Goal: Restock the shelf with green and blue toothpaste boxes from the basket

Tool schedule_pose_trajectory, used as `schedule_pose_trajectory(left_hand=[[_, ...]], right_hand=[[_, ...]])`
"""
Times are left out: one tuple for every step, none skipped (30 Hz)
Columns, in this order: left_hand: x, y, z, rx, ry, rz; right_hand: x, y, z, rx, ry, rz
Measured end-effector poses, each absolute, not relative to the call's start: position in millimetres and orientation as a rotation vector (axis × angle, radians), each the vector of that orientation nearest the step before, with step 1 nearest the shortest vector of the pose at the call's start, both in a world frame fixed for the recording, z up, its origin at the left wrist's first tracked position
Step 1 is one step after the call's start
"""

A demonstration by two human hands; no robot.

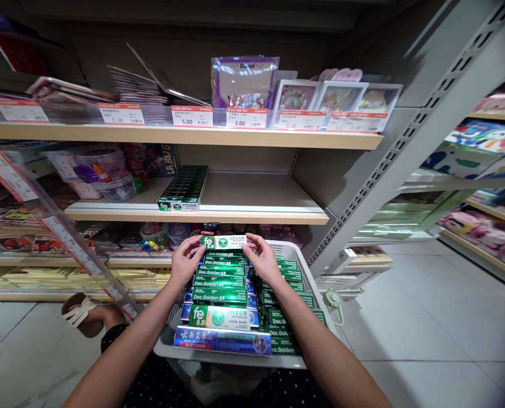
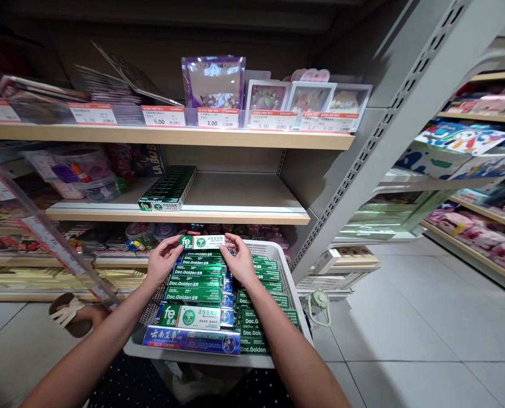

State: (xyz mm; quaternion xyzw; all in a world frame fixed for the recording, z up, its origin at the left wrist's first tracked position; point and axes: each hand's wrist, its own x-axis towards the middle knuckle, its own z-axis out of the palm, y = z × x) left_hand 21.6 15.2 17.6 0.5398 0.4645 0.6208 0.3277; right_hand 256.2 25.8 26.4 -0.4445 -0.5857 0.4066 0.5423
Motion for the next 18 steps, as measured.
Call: schedule_pose_trajectory(left_hand=[[22.0, 14.7, 17.9, 1.397, 1.206, 1.609], [22.4, 14.2, 18.1, 1.379, 1.196, 1.589], [22.8, 13.8, 18.4, 1.364, 1.189, 1.568], [23.1, 13.5, 18.5, 1.352, 1.184, 1.549], [23.4, 13.3, 18.6, 1.345, 1.18, 1.533], [23.6, 13.3, 18.7, 1.342, 1.177, 1.522], [23.7, 13.3, 18.7, 1.34, 1.175, 1.516], [23.8, 13.5, 18.7, 1.34, 1.175, 1.513], [23.9, 13.7, 18.7, 1.34, 1.177, 1.513], [24.0, 13.9, 18.7, 1.34, 1.181, 1.515], [24.1, 14.0, 18.7, 1.339, 1.188, 1.518], [24.2, 14.1, 18.9, 1.336, 1.195, 1.521], [24.4, 14.0, 19.1, 1.333, 1.2, 1.522], [24.6, 13.9, 19.5, 1.329, 1.203, 1.523], [24.8, 13.8, 20.1, 1.323, 1.203, 1.524], [25.1, 13.6, 20.6, 1.319, 1.199, 1.525], [25.2, 13.4, 21.3, 1.315, 1.194, 1.526], [25.4, 13.2, 21.8, 1.314, 1.189, 1.525]], right_hand=[[256.0, 25.7, 26.2, -1.056, -1.39, 0.974], [255.7, 25.5, 26.1, -1.057, -1.388, 0.986], [255.3, 25.3, 26.0, -1.057, -1.384, 0.999], [255.0, 25.1, 26.1, -1.055, -1.375, 1.012], [254.8, 24.9, 26.3, -1.054, -1.366, 1.024], [254.5, 24.7, 26.5, -1.055, -1.357, 1.032], [254.4, 24.6, 26.7, -1.058, -1.349, 1.038], [254.4, 24.5, 26.9, -1.063, -1.341, 1.039], [254.4, 24.6, 26.9, -1.07, -1.337, 1.04], [254.5, 24.7, 26.9, -1.075, -1.335, 1.04], [254.6, 24.9, 26.6, -1.079, -1.335, 1.04], [254.7, 25.1, 26.2, -1.079, -1.336, 1.038], [254.9, 25.5, 25.5, -1.076, -1.337, 1.036], [254.9, 25.9, 24.7, -1.071, -1.336, 1.034], [254.9, 26.4, 23.8, -1.066, -1.331, 1.034], [254.9, 26.8, 22.9, -1.061, -1.324, 1.036], [254.8, 27.2, 22.1, -1.059, -1.317, 1.041], [254.8, 27.5, 21.5, -1.059, -1.311, 1.048]])
